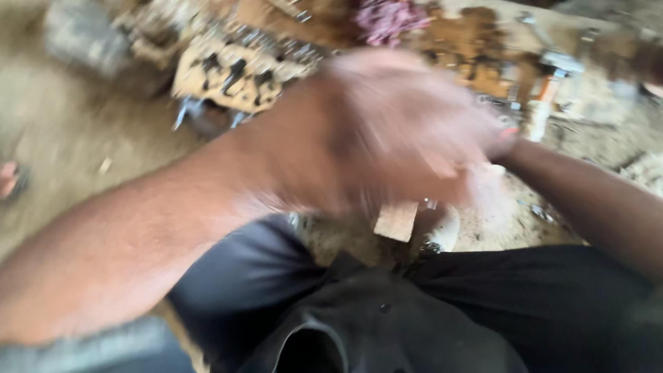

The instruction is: The person is working on an engine cylinder head, inserting and tightening bolts with a wrench while another person assists nearby. The person wipes the engine surface with a cloth and continues to secure bolts.

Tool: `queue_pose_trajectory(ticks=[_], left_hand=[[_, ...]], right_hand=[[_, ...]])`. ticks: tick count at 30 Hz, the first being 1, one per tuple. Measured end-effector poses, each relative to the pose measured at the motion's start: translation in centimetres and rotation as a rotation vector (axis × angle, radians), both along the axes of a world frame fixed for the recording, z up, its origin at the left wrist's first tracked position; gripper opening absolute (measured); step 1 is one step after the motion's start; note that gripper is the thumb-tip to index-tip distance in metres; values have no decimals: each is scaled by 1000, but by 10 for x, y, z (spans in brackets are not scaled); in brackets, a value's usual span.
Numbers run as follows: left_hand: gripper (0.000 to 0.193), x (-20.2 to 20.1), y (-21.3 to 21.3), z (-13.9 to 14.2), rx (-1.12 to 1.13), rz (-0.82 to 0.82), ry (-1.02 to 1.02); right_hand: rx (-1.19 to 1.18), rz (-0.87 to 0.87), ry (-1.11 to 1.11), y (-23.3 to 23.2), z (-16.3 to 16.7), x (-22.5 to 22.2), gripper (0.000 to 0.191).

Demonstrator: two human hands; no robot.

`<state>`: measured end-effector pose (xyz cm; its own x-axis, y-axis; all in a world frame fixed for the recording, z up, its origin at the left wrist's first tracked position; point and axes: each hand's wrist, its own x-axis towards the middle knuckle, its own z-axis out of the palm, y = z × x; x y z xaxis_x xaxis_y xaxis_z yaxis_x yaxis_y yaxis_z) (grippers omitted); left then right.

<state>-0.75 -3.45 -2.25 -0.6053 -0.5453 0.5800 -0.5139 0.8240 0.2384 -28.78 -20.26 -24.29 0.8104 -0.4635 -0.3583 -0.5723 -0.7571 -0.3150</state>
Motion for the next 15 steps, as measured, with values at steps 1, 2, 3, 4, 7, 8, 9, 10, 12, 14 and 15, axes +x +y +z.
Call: queue_pose_trajectory(ticks=[1,2,3,4,7,8,9,10,12,14,15], left_hand=[[39,6,-8,-6,58,112,-167],[41,10,-11,-15,202,179,-302],[43,14,-15,-23,333,247,-453],[44,17,-16,-28,362,265,-499],[67,15,-17,-28,524,317,-688],[74,15,-19,-31,654,330,-781],[73,13,-21,-33,772,339,-845],[72,11,-23,-34,891,353,-910],[72,6,-26,-38,989,348,-967],[75,1,-30,-45,933,309,-950],[76,-1,-32,-49,970,296,-982]], right_hand=[[-4,-20,-7,3,-3,1,36],[-5,-35,-7,2,-4,0,36],[2,-45,-34,4,-7,1,36],[1,-65,-61,7,-8,0,37],[6,-154,-31,14,-10,1,39],[8,-192,24,19,-10,1,41],[7,-174,96,23,-9,0,40],[8,-153,166,27,-8,-2,39],[-21,-88,249,37,-5,-7,36],[-99,-4,272,42,-1,-11,30],[-42,-2,318,44,1,-12,32]])
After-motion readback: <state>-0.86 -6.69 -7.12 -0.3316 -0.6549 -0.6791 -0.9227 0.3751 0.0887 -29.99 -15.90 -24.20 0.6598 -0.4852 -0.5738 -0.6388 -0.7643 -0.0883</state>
